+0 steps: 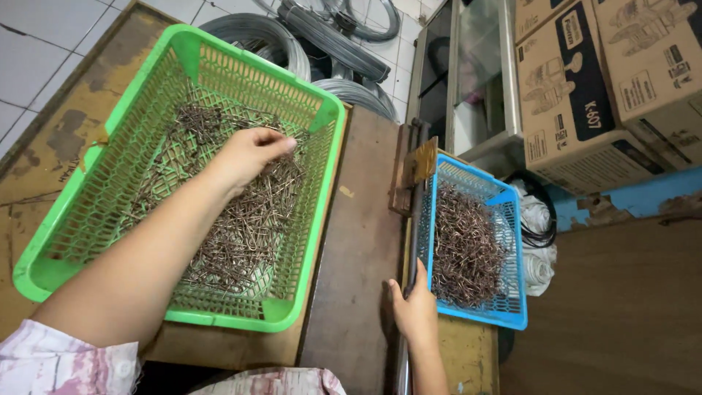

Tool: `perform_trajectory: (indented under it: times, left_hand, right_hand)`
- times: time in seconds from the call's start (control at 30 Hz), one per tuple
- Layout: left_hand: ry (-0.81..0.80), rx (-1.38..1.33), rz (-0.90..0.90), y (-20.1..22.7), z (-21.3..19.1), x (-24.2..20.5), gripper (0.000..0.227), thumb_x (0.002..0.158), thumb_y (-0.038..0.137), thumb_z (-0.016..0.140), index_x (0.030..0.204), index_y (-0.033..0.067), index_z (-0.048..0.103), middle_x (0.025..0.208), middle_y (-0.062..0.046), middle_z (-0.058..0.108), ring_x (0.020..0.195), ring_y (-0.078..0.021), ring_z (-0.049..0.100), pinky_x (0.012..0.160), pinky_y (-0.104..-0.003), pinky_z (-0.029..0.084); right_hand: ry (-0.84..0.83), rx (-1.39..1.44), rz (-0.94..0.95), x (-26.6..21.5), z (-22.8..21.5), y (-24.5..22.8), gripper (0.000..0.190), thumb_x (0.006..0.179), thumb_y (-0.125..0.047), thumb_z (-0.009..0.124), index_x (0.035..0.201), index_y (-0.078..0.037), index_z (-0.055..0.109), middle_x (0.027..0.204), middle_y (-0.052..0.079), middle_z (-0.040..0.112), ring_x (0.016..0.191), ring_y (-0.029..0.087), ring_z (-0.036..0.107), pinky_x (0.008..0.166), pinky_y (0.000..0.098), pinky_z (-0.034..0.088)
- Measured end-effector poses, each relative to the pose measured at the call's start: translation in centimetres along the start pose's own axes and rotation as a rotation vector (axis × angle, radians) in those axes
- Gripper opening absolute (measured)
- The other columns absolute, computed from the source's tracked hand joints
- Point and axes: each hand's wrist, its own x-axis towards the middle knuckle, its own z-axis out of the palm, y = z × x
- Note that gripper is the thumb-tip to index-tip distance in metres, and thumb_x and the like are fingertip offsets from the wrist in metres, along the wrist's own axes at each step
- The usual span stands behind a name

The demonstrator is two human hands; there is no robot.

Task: Bending small metal wires using a manual jig and sorting them into baskets

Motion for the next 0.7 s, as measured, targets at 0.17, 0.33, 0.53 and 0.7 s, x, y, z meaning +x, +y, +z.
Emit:
perform_trajectory:
  times: [0.17, 0.33, 0.53, 0.7]
  left_hand:
    - [-0.042, -0.513, -0.238, -1.1, -1.0, 2.2, 0.034, 0.12, 0.037, 0.04, 0.122, 0.0093, 0.058, 0.105, -0.009, 0.068, 0.093, -0.0201, 0.07, 0.082, -0.037, 0.065]
    - [0.101, -0.628, -0.195, -5.0, -2.7, 5.4, 0.031, 0.109, 0.005, 0.046, 0.139, -0.0043, 0.045, 0.105, -0.01, 0.072, 0.082, -0.0166, 0.076, 0.074, -0.031, 0.071]
    - [0.069, -0.166, 0.231, -7.8, -2.7, 6.6, 0.02, 0.115, 0.018, 0.06, 0.128, 0.01, 0.072, 0.119, -0.007, 0.077, 0.106, -0.0129, 0.076, 0.087, -0.024, 0.063]
    - [0.074, 0.236, 0.332, -6.9, -3.5, 6.3, 0.027, 0.117, 0.027, 0.067, 0.136, 0.009, 0.072, 0.107, -0.011, 0.079, 0.081, -0.0189, 0.078, 0.07, -0.035, 0.063]
  right_hand:
    - [0.024, -0.015, -0.021, -0.2, -0.1, -0.2, 0.079, 0.094, -0.032, 0.074, 0.164, -0.017, 0.04, 0.079, 0.017, 0.075, 0.066, 0.038, 0.072, 0.065, 0.0494, 0.057]
    - [0.026, -0.018, -0.028, -0.6, -0.7, -0.9, 0.079, 0.095, -0.032, 0.073, 0.165, -0.015, 0.04, 0.078, 0.017, 0.075, 0.066, 0.037, 0.072, 0.066, 0.0489, 0.057]
    - [-0.078, 0.036, 0.122, -1.0, -1.3, -1.4, 0.075, 0.098, -0.04, 0.073, 0.165, -0.034, 0.041, 0.12, 0.027, 0.079, 0.121, 0.046, 0.074, 0.102, 0.0587, 0.059]
    - [-0.09, 0.035, 0.12, -1.3, -1.7, -2.2, 0.075, 0.099, -0.04, 0.072, 0.166, -0.033, 0.04, 0.123, 0.028, 0.078, 0.122, 0.046, 0.073, 0.104, 0.0579, 0.059]
